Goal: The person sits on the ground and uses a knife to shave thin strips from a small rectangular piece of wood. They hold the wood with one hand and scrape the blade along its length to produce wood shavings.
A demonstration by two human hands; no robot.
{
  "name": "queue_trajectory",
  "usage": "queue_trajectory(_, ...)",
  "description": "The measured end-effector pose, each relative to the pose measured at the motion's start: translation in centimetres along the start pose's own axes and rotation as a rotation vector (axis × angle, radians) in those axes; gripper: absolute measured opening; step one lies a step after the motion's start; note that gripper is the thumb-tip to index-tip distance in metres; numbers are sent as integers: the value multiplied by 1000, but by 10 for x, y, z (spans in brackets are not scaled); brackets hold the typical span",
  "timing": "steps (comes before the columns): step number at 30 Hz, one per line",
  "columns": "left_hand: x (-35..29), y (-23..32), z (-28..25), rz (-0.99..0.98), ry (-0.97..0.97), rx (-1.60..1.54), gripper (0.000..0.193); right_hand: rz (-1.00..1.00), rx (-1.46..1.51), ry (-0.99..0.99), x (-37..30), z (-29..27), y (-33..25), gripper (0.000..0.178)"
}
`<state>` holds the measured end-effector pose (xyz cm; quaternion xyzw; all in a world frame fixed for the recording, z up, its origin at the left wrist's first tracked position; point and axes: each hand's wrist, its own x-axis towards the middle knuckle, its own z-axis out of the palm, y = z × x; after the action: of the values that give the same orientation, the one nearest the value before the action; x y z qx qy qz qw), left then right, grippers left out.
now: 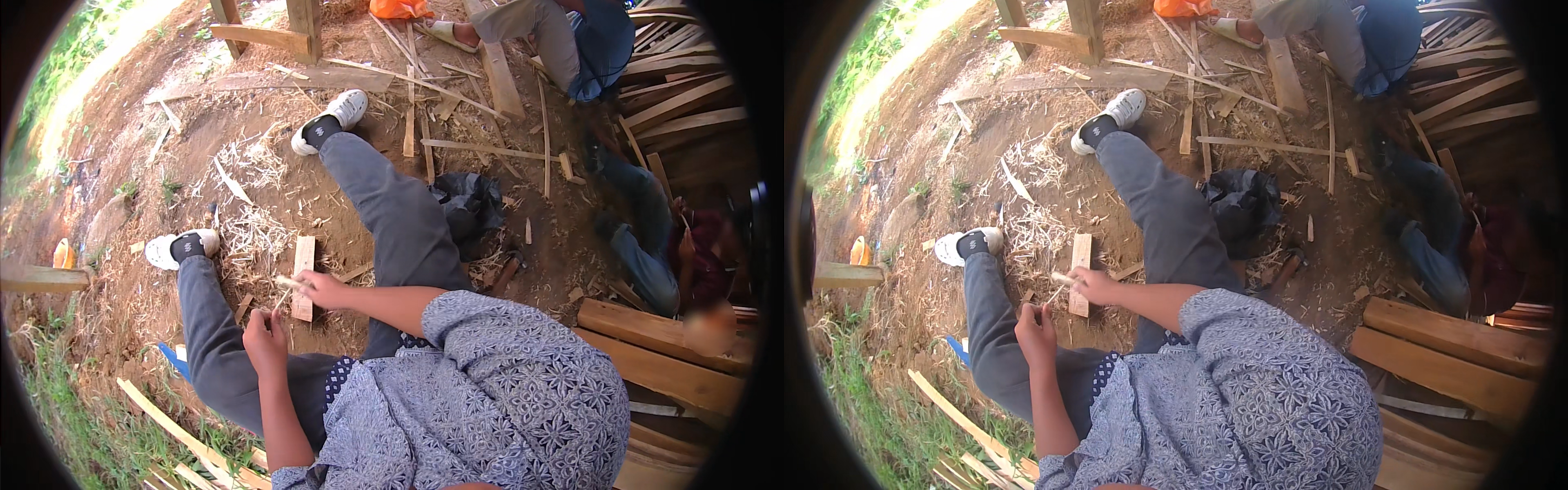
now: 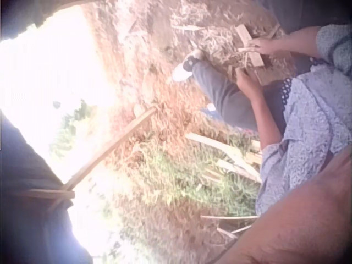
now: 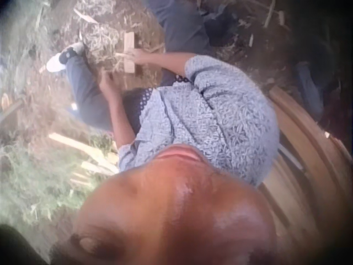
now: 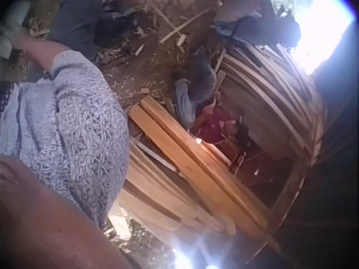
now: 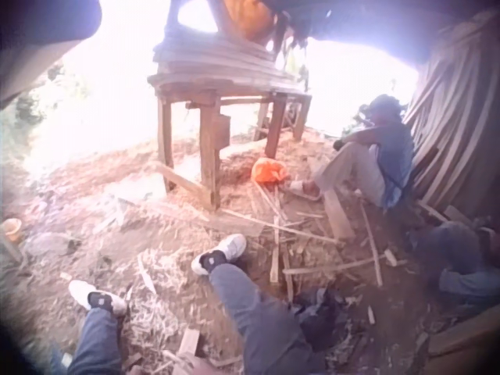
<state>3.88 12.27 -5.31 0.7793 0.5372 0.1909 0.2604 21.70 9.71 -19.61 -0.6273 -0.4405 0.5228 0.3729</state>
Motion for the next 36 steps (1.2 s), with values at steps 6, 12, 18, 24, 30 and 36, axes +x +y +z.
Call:
queue_trajectory(6,1,-21,3,38,75,-41,20,-19,0,-67,-7,13,-21,34)
queue_trajectory(12,8,-23,-1,7,123,-84,18,157,23,-109,22,20,0,35)
queue_trajectory(18,11,-23,8,-31,66,-175,21,209,-126,-51,26,-2,27,32)
queue_trajectory(24,15,-14,5,6,47,-75,19,96,-27,-4,14,3,15,29)
queue_trajectory(30,10,-24,5,-22,6,-89,13,-47,123,-160,-5,12,-47,28)
queue_trajectory(36,10,-24,4,13,0,-73,13,20,24,-62,5,16,-23,30)
